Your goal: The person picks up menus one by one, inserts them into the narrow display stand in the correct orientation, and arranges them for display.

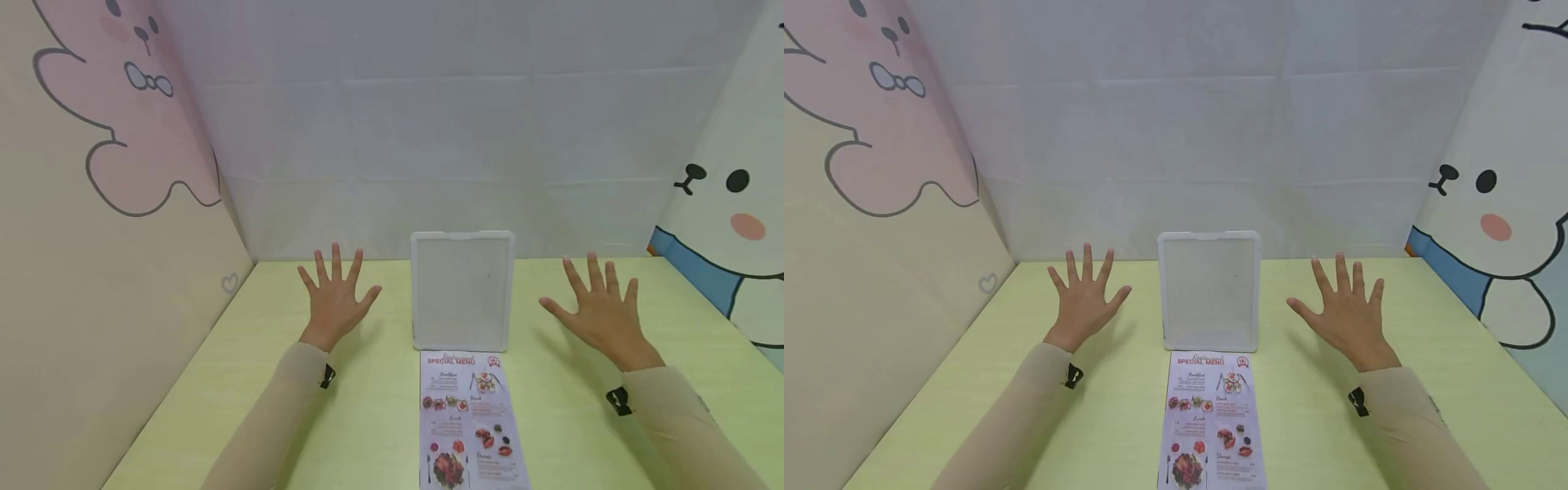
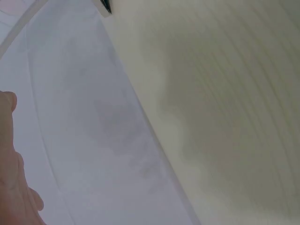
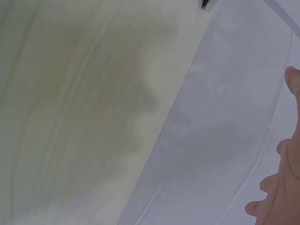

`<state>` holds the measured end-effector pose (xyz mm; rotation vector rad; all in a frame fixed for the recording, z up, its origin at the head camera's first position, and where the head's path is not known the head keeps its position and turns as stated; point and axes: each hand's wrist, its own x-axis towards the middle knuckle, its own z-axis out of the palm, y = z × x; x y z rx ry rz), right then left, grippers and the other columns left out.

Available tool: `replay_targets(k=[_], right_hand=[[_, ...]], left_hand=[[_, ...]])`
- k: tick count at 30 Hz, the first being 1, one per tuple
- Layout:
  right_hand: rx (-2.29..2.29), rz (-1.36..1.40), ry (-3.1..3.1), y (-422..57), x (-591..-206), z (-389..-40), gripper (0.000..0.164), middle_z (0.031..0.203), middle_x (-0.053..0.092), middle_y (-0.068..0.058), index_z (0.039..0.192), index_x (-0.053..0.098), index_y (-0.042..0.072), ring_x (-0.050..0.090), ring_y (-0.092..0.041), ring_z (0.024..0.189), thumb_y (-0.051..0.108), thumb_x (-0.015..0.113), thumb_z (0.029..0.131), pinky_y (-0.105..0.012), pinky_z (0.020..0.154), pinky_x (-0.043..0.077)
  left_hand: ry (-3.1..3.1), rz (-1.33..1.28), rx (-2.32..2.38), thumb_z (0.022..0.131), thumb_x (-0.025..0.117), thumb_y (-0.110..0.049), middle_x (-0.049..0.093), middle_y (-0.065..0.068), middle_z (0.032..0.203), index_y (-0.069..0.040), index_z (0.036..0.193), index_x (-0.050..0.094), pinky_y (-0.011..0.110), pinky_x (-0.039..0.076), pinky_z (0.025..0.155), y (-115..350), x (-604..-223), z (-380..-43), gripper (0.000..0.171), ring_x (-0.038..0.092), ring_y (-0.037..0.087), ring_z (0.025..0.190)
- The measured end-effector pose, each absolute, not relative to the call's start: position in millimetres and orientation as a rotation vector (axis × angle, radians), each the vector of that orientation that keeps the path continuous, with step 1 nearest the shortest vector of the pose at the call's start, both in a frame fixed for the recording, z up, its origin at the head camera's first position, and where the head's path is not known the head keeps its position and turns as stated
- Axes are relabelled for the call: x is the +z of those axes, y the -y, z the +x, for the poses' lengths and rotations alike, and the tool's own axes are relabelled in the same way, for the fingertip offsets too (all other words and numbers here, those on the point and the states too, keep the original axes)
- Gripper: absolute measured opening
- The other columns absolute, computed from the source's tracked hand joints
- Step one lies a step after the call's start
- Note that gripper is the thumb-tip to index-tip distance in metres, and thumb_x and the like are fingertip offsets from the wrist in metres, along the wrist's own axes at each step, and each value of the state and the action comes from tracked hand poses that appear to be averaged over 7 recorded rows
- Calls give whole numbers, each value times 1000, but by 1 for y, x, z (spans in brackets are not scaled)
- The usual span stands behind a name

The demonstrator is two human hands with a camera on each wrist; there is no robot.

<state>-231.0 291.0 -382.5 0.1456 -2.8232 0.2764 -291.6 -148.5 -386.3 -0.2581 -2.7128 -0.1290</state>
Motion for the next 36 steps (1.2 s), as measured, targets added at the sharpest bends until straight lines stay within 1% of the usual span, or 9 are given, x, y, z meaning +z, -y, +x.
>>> replay_targets(k=[8, 12, 15, 19, 24, 26, 28, 33, 36], right_hand=[[387, 231, 2814, -288, -380, -230, 88, 158, 1, -28, 155, 3, 13, 3, -53, 142, 61, 44, 94, -75, 105, -1], [427, 312, 2787, -284, -380, -227, 87, 158, 6, -26, 155, 4, 9, 10, -49, 143, 56, 46, 95, -71, 108, 1], [456, 390, 2753, -281, -380, -223, 85, 159, 11, -24, 155, 5, 7, 15, -46, 144, 51, 49, 96, -66, 112, 3], [501, 505, 2703, -275, -380, -215, 83, 158, 18, -21, 155, 6, 9, 23, -42, 143, 43, 54, 96, -56, 117, 6], [547, 599, 2673, -268, -382, -207, 80, 157, 23, -20, 155, 11, 11, 28, -41, 141, 36, 58, 96, -40, 121, 4], [571, 620, 2680, -266, -383, -205, 78, 157, 25, -20, 155, 13, 14, 29, -42, 141, 35, 59, 95, -38, 121, 7], [580, 647, 2694, -265, -385, -203, 77, 156, 28, -18, 155, 15, 16, 30, -43, 140, 33, 60, 95, -44, 119, 16], [493, 756, 2686, -260, -389, -197, 75, 152, 38, -14, 154, 20, 19, 43, -42, 131, 30, 63, 93, -54, 101, 38], [437, 810, 2674, -255, -392, -193, 74, 149, 43, -12, 153, 24, 18, 49, -38, 128, 30, 64, 92, -53, 97, 43]], left_hand=[[2747, -370, -219, 94, 32, -67, -11, 10, 162, -32, 155, 5, 68, -10, 109, 153, -387, -289, 76, -14, 41, 146], [2734, -469, -277, 96, 33, -63, -4, 12, 162, -29, 155, 4, 64, -8, 112, 155, -388, -284, 74, -9, 36, 148], [2708, -549, -314, 97, 35, -59, 2, 13, 162, -27, 155, 4, 61, -5, 114, 156, -389, -280, 73, -4, 32, 150], [2692, -642, -354, 99, 37, -55, -1, 6, 163, -26, 155, 3, 58, -4, 117, 156, -394, -274, 72, -2, 26, 150], [2699, -745, -408, 99, 36, -54, -2, 3, 163, -27, 155, 0, 56, -1, 117, 154, -400, -266, 71, 0, 26, 150], [2714, -785, -430, 99, 36, -54, -3, 2, 163, -26, 155, 0, 55, -1, 118, 153, -403, -262, 72, 1, 26, 150], [2725, -826, -433, 99, 37, -54, -3, 1, 163, -25, 155, 1, 55, 0, 118, 150, -404, -258, 73, 2, 26, 150], [2725, -907, -390, 99, 41, -51, 1, -1, 163, -22, 156, 4, 54, 3, 118, 145, -407, -249, 73, 5, 22, 150], [2712, -968, -371, 99, 42, -49, 4, -2, 163, -21, 156, 6, 53, 5, 119, 141, -408, -245, 73, 7, 20, 150]])
